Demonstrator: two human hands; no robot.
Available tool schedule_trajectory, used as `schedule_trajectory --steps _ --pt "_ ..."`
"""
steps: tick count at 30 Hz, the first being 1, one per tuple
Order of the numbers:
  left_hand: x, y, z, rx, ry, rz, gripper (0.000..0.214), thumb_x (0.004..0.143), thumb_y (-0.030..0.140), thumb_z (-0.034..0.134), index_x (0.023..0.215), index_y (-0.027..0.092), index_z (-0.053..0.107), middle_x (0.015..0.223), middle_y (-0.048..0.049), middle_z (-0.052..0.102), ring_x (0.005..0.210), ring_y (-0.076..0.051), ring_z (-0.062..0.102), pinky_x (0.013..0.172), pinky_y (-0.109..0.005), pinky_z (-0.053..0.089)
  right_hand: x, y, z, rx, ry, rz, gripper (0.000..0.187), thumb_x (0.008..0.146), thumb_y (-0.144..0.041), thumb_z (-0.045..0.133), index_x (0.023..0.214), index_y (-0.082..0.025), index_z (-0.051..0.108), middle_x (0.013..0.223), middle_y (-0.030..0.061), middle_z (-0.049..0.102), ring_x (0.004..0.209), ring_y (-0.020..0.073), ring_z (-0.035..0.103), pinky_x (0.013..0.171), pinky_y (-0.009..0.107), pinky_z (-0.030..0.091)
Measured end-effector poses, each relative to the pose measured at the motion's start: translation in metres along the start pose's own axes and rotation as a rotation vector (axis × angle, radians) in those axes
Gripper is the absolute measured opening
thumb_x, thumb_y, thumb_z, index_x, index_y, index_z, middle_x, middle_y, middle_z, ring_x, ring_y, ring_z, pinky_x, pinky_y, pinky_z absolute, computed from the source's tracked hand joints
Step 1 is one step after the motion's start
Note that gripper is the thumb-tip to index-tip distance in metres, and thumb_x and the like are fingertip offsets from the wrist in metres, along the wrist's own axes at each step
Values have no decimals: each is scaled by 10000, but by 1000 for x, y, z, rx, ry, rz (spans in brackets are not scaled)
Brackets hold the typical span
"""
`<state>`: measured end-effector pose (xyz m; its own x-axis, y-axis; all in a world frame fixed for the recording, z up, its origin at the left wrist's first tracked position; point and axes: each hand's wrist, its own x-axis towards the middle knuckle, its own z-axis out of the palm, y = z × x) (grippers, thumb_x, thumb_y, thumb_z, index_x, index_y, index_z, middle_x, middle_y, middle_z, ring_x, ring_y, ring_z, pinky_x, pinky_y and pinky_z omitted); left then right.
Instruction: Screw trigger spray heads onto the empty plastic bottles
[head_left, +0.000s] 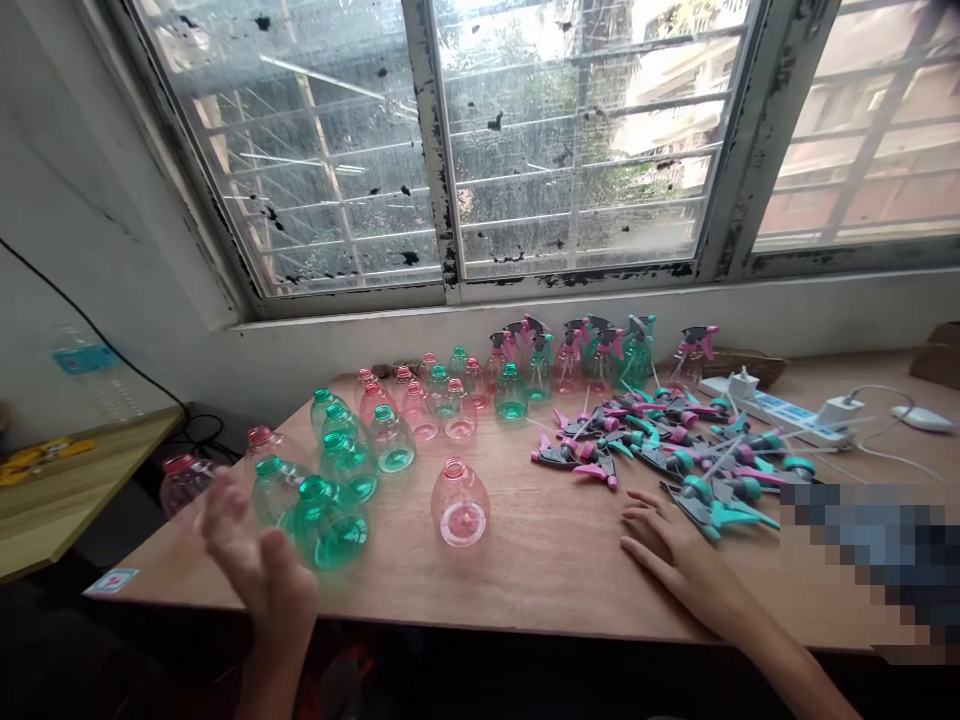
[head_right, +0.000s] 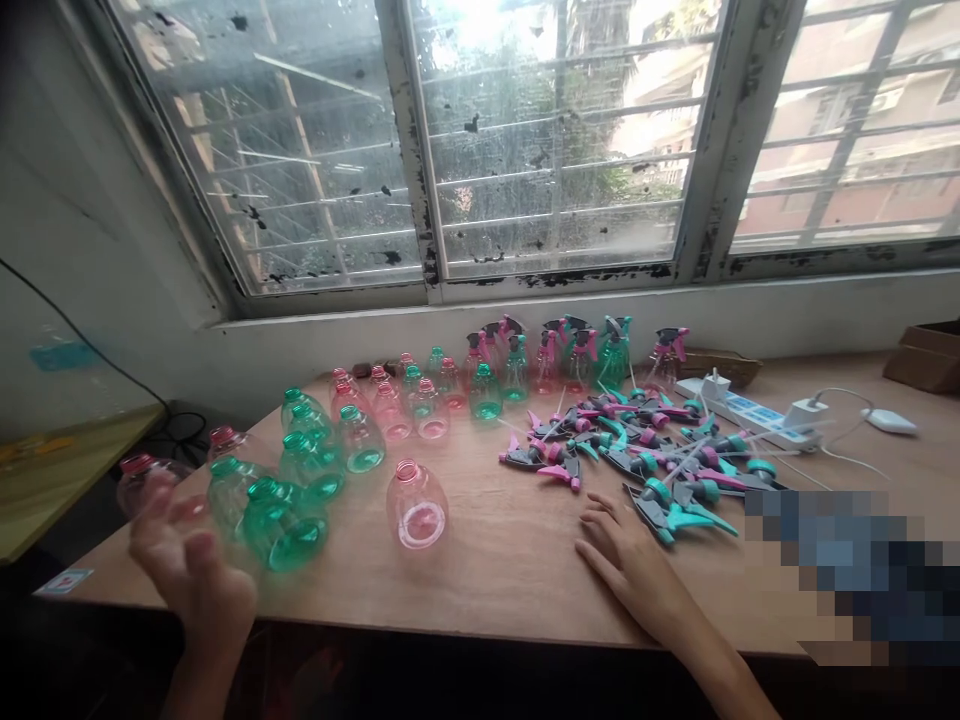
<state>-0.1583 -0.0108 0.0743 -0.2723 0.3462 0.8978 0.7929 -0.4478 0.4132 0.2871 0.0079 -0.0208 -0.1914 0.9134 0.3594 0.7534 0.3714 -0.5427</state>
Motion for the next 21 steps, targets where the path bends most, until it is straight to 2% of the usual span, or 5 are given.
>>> schedule_trajectory --steps 1,3,6,12,21 --pt "-2 14 3 -35 -99 34 535 997 543 373 1458 283 301 1591 -55 309 1476 -328 277 1206 -537 252 0 -1 0 -3 -16 -10 266 962 -430 521 1129 -258 634 1436 116 513 1360 341 473 1109 528 443" --pt "-9 42 15 -110 -524 57 601 981 511 483 1503 282 293 1603 -94 335 1492 -333 271 1220 -562 211 -1 -2 -2 -16 -34 -24 275 965 -433 517 1152 -264 628 1454 104 501 1370 333 467 1116 517 442" --pt "-24 72 47 -200 -731 -42 1112 855 565 676 1564 296 -136 1668 -165 134 1514 -368 212 1192 -621 241 -1 -6 -4 -54 -38 -34 291 969 -437 509 1167 -261 628 1460 103 504 1361 329 484 1118 509 445" --pt "-44 81 106 -168 -700 -204 990 827 342 769 1547 311 91 1520 -153 422 1380 -347 471 1108 -554 427 -1 -10 -6 -63 -67 -27 275 982 -418 493 1160 -252 620 1474 114 490 1370 312 477 1138 483 427" --pt "-57 72 111 -196 -665 -216 622 770 379 806 1261 257 444 1218 -72 603 1197 -315 609 1032 -500 490 2 -8 0 -95 -3 -36 287 967 -395 518 1212 -258 575 1446 106 509 1358 323 482 1152 517 399"
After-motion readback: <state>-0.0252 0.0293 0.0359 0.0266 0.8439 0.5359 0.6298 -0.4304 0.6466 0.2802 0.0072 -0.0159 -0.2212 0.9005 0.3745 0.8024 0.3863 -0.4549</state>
